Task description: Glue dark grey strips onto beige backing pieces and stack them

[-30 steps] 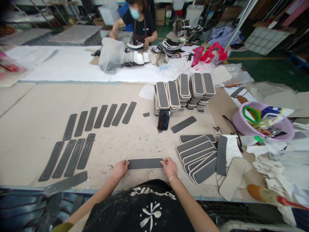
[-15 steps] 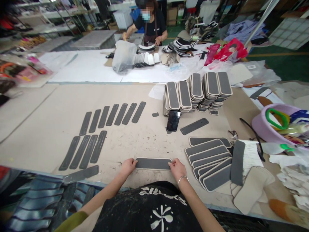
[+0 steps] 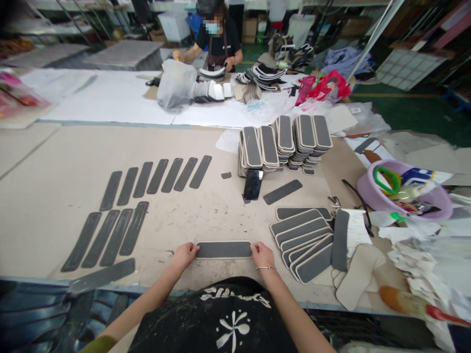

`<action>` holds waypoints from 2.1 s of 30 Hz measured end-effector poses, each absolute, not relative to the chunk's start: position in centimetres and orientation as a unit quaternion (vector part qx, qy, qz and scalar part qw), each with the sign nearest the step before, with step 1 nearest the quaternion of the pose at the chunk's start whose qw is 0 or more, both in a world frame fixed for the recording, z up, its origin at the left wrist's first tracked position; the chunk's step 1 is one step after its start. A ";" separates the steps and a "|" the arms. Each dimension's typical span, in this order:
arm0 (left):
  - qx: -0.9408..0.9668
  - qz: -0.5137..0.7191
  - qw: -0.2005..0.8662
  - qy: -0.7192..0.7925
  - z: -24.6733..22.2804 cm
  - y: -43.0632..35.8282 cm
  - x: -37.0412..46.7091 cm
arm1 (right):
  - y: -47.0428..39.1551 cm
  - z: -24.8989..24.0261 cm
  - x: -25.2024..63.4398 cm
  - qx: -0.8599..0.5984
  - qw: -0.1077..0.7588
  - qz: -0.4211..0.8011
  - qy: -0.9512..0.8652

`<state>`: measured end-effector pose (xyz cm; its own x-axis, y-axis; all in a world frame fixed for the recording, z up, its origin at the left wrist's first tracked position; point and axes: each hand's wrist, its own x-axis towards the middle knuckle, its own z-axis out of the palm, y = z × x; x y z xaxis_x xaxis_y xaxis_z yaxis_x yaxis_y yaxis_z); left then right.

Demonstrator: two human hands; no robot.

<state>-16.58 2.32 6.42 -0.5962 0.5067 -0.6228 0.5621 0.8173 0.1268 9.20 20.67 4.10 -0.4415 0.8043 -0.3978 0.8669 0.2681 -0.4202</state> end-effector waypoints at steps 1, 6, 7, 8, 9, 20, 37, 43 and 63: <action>0.300 -0.041 0.335 0.892 6.4 2.3 -16.6 | 20.6 4.4 9.4 0.530 0.045 -0.289 0.796; 0.309 -0.036 0.332 0.890 6.4 2.2 -16.6 | 18.6 6.1 8.2 0.379 -0.045 -0.280 0.881; 0.309 -0.037 0.332 0.891 6.3 2.2 -16.6 | 17.9 6.3 7.3 0.312 -0.048 -0.286 0.905; 0.309 -0.038 0.332 0.890 6.3 2.2 -16.7 | 17.1 6.4 6.2 0.244 -0.039 -0.290 0.924; 0.308 -0.039 0.332 0.890 6.2 2.2 -16.6 | 16.3 6.4 5.0 0.179 -0.026 -0.290 0.940; 0.308 -0.061 0.328 0.891 6.0 2.4 -16.5 | 16.0 3.7 4.2 0.095 0.053 -0.219 0.970; 0.488 0.032 0.218 0.844 8.7 0.7 -13.0 | 19.0 1.9 9.6 0.199 0.048 -0.164 0.965; 0.730 0.050 0.210 0.648 6.6 4.7 -8.5 | 18.9 0.8 9.9 0.193 0.030 -0.150 0.969; 0.663 0.037 0.180 0.726 2.8 1.6 -15.2 | 19.3 2.1 10.0 0.501 -0.083 -0.380 0.773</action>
